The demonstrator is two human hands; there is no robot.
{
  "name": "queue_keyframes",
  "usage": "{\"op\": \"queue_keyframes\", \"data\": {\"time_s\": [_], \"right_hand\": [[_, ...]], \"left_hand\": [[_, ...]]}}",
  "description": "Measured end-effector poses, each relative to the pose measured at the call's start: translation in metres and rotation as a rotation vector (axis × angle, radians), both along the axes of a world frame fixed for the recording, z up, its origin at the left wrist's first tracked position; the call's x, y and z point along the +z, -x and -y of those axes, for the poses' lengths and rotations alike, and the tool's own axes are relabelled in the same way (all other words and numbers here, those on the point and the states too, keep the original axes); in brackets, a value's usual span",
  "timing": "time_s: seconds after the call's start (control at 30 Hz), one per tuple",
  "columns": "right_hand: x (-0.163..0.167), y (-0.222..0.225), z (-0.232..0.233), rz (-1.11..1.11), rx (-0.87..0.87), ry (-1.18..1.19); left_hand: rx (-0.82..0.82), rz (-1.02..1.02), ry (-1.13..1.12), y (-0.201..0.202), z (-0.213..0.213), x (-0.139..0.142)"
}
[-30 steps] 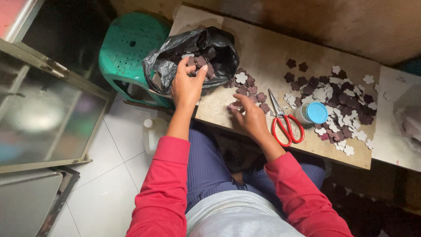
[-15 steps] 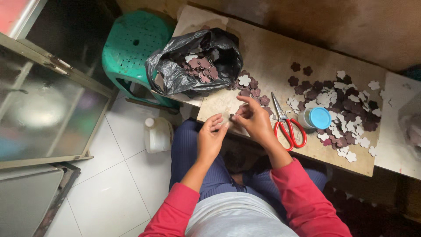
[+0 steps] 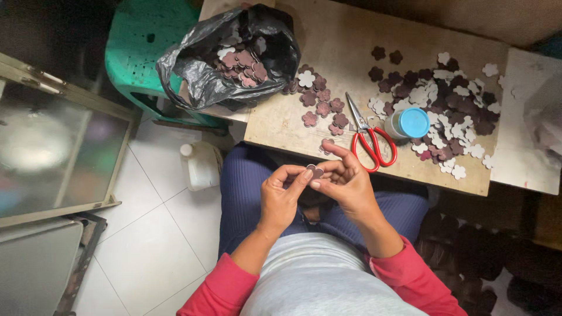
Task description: The person sits on the floor and uses red-handled scissors to trim the edges of small flower-shaped craft pieces. They repeatedly pick up pieces, trim them, and place them into a black plastic bag. A small container with a blue lid is also handled briefly.
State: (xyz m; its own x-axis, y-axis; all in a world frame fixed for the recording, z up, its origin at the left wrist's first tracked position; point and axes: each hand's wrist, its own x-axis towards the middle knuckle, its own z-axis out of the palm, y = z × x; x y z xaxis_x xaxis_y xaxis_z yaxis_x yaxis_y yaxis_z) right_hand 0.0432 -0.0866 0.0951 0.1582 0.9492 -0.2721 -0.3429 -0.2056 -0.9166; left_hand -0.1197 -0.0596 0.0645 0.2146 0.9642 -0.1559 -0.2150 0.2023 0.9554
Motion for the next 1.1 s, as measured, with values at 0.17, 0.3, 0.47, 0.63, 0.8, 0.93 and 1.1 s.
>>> {"op": "queue_keyframes", "data": {"time_s": [0.17,0.3,0.47,0.63,0.8,0.93,1.1], "right_hand": [[-0.002,-0.006,0.015,0.048,-0.010,-0.026],[-0.001,-0.021,0.023,0.057,0.008,0.008],[-0.002,-0.028,0.031,0.059,0.033,0.025],[-0.004,-0.033,0.034,-0.026,0.021,0.033],[-0.009,-0.033,0.037,-0.102,0.013,0.009],[-0.005,-0.028,0.037,-0.196,0.010,0.014],[0.003,-0.025,0.035,-0.192,-0.032,0.062]], "left_hand": [[-0.028,0.053,0.038,-0.010,0.010,0.004],[-0.106,0.169,0.070,-0.014,0.012,0.004],[-0.179,0.035,0.060,-0.016,0.016,0.001],[-0.148,0.218,0.291,-0.017,0.019,0.002],[-0.159,0.332,0.158,-0.012,0.026,0.002],[-0.134,0.259,0.193,-0.015,0.031,-0.001],[-0.149,0.238,0.212,-0.008,0.033,-0.010]]}}
